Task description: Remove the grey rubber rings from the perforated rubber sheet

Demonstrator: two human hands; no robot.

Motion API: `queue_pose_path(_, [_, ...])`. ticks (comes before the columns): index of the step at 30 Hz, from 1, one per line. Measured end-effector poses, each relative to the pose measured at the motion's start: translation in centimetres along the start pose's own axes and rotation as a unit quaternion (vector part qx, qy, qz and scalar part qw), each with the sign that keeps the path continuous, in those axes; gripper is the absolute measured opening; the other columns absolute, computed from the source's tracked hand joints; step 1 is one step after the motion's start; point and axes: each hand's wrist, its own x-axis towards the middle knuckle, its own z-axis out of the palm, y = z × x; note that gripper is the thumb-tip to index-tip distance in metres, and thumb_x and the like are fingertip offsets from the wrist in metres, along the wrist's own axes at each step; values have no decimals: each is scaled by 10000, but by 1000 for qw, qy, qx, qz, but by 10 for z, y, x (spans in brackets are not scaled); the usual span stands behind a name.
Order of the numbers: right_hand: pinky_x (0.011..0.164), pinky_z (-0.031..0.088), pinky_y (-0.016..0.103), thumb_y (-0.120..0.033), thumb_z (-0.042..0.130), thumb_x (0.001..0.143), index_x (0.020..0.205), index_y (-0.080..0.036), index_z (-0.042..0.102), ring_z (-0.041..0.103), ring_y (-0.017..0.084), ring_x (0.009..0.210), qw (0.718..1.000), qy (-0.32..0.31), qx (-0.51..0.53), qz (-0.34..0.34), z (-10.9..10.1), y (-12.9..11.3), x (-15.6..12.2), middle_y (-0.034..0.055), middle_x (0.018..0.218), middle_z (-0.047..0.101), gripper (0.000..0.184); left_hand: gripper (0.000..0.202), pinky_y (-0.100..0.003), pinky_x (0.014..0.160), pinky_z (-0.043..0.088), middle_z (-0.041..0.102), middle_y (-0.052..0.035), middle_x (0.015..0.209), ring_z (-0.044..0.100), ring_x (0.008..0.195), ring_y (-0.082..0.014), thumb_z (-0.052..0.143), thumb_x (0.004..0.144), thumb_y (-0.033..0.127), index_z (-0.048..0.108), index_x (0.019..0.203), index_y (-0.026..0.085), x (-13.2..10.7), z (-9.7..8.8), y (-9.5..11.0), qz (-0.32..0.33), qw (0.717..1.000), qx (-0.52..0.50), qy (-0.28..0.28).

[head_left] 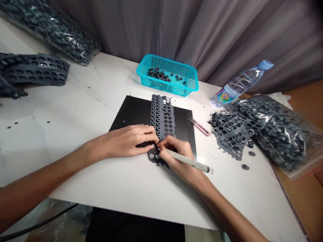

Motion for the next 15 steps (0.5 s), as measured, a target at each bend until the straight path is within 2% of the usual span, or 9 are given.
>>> queue_pose_path(3, [598, 397, 259, -247, 614, 976, 864, -214, 678, 529, 136, 608, 999, 6, -33, -16, 1, -3, -2, -20, 695, 624, 133, 252, -401, 1069, 521, 755, -78, 1134, 707, 1058, -240, 504, 1112, 247, 750, 1068, 215, 0, 9, 1, 30, 998, 56, -4])
queue_pose_path(6, [643, 431, 273, -229, 607, 974, 865, -228, 661, 571, 152, 642, 997, 6, -73, -39, 4, -2, -4, -9, 731, 655, 121, 261, -409, 1036, 545, 775, -75, 1091, 724, 1062, -252, 499, 1109, 233, 746, 1026, 227, -1, 12, 9, 29, 999, 35, 19])
queue_pose_path(7, [668, 445, 278, -222, 603, 974, 872, -230, 661, 588, 158, 659, 995, 10, -85, -50, 5, -1, -4, -3, 750, 665, 117, 234, -402, 999, 559, 777, -70, 1070, 728, 1040, -250, 524, 1099, 233, 743, 1018, 234, -1, 10, 14, 25, 999, 11, 42])
queue_pose_path(9, [709, 465, 289, -209, 598, 964, 893, -228, 671, 618, 169, 696, 992, 28, -102, -71, 7, 1, -5, 12, 791, 686, 103, 171, -383, 916, 577, 764, -49, 1006, 729, 955, -232, 585, 1081, 249, 734, 998, 245, -2, -3, 22, -13, 989, -47, 140])
queue_pose_path(10, [716, 469, 292, -206, 599, 959, 900, -226, 680, 628, 174, 708, 992, 35, -102, -72, 8, 3, -5, 18, 803, 695, 101, 148, -373, 869, 581, 747, -39, 968, 719, 895, -216, 609, 1079, 265, 730, 994, 248, -2, -12, 24, -46, 971, -81, 222])
queue_pose_path(12, [686, 466, 288, -214, 609, 953, 901, -220, 696, 631, 173, 695, 996, 32, -72, -36, 9, 5, -6, 20, 789, 705, 101, 121, -352, 768, 577, 700, -22, 887, 676, 774, -180, 666, 1066, 310, 736, 990, 247, -2, -31, 23, -123, 900, -168, 383])
queue_pose_path(13, [657, 459, 281, -227, 620, 953, 903, -216, 702, 630, 171, 681, 999, 25, -41, -9, 8, 7, -6, 17, 772, 707, 97, 112, -336, 729, 572, 691, -24, 892, 667, 768, -172, 713, 1039, 331, 746, 980, 242, -1, -38, 20, -134, 871, -222, 417])
queue_pose_path(14, [627, 452, 274, -247, 631, 960, 910, -212, 705, 628, 167, 664, 1000, 18, -1, 17, 7, 8, -6, 14, 753, 706, 96, 112, -326, 738, 578, 703, -34, 939, 682, 819, -174, 762, 1003, 337, 758, 963, 233, 0, -43, 16, -155, 854, -273, 415])
queue_pose_path(15, [601, 445, 266, -275, 641, 971, 921, -206, 706, 628, 164, 652, 998, 20, 40, 36, 5, 10, -5, 14, 742, 705, 107, 124, -329, 794, 595, 728, -49, 1011, 704, 895, -184, 794, 977, 343, 767, 960, 223, 1, -44, 12, -177, 847, -320, 385])
